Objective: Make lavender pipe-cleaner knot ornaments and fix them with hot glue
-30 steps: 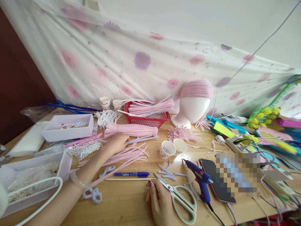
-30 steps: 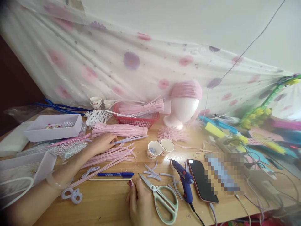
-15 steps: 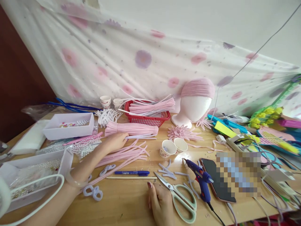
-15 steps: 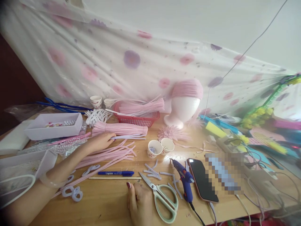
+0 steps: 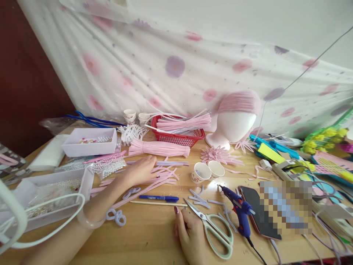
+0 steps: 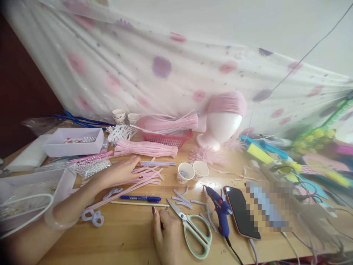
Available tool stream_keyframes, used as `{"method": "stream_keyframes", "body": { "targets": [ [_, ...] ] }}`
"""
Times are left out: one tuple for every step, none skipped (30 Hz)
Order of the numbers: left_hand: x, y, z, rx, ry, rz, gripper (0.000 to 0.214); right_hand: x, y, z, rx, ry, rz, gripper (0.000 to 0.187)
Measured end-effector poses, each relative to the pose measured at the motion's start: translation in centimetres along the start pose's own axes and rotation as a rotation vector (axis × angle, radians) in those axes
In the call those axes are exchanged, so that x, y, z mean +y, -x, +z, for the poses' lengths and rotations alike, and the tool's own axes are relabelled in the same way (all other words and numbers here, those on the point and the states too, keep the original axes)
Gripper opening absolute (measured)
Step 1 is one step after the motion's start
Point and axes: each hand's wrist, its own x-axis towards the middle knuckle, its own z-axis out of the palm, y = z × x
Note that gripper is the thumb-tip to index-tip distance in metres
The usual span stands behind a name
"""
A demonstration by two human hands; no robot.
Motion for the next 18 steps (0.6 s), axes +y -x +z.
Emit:
{"method": "stream_keyframes", "body": {
  "targets": [
    [0.1, 0.4, -0.2, 0.028, 0.016, 0.001, 0.014, -0.1, 0.0, 0.0, 0.003, -0.007, 0.000, 0.054],
    [0.1, 1.0, -0.6, 0.057, 0.032, -0.002, 0.013, -0.2, -0.1, -0.1, 0.007, -0.018, -0.001, 0.054],
    [0.0, 1.7, -0.9, 0.082, 0.050, -0.011, 0.013, -0.3, -0.1, -0.2, 0.013, -0.032, -0.006, 0.054],
    [-0.2, 2.5, -1.1, 0.094, 0.070, -0.023, 0.014, -0.3, -0.2, -0.2, 0.026, -0.046, -0.013, 0.053],
    [-0.4, 3.4, -1.3, 0.106, 0.091, -0.043, 0.017, -0.4, -0.2, -0.2, 0.045, -0.058, -0.018, 0.051],
    [-0.8, 4.4, -1.3, 0.122, 0.109, -0.077, 0.019, -0.3, -0.3, -0.3, 0.064, -0.070, -0.015, 0.049],
    [-1.2, 5.5, -1.2, 0.141, 0.127, -0.110, 0.023, -0.3, -0.3, -0.3, 0.079, -0.080, -0.005, 0.047],
    [-1.6, 6.8, -0.8, 0.156, 0.143, -0.136, 0.026, -0.2, -0.3, -0.3, 0.090, -0.090, 0.009, 0.045],
    [-2.1, 8.0, -0.3, 0.170, 0.169, -0.162, 0.028, -0.1, -0.2, -0.3, 0.099, -0.103, 0.021, 0.043],
    [-2.6, 9.4, 0.4, 0.198, 0.208, -0.202, 0.029, 0.0, -0.2, -0.2, 0.105, -0.114, 0.024, 0.040],
    [-3.1, 10.8, 1.1, 0.225, 0.231, -0.225, 0.029, 0.1, -0.1, -0.1, 0.107, -0.121, 0.020, 0.036],
    [-3.6, 12.2, 1.8, 0.262, 0.238, -0.253, 0.030, 0.1, 0.0, -0.1, 0.108, -0.119, 0.012, 0.033],
    [-4.1, 13.6, 2.5, 0.274, 0.227, -0.283, 0.032, 0.1, 0.0, 0.0, 0.105, -0.110, 0.000, 0.031],
    [-4.6, 15.0, 3.2, 0.269, 0.191, -0.342, 0.031, 0.0, 0.1, 0.1, 0.093, -0.094, -0.012, 0.030],
    [-5.0, 16.3, 3.8, 0.236, 0.151, -0.421, 0.032, -0.2, 0.1, 0.2, 0.074, -0.074, -0.023, 0.028],
    [-5.4, 17.5, 4.3, 0.174, 0.130, -0.477, 0.034, -0.4, 0.1, 0.3, 0.056, -0.057, -0.034, 0.026],
    [-5.7, 18.5, 4.7, 0.140, 0.096, -0.533, 0.035, -0.7, 0.1, 0.4, 0.044, -0.045, -0.050, 0.025],
    [-6.0, 19.2, 5.1, 0.118, 0.071, -0.563, 0.036, -0.9, 0.0, 0.4, 0.038, -0.039, -0.070, 0.025]
  ]
}}
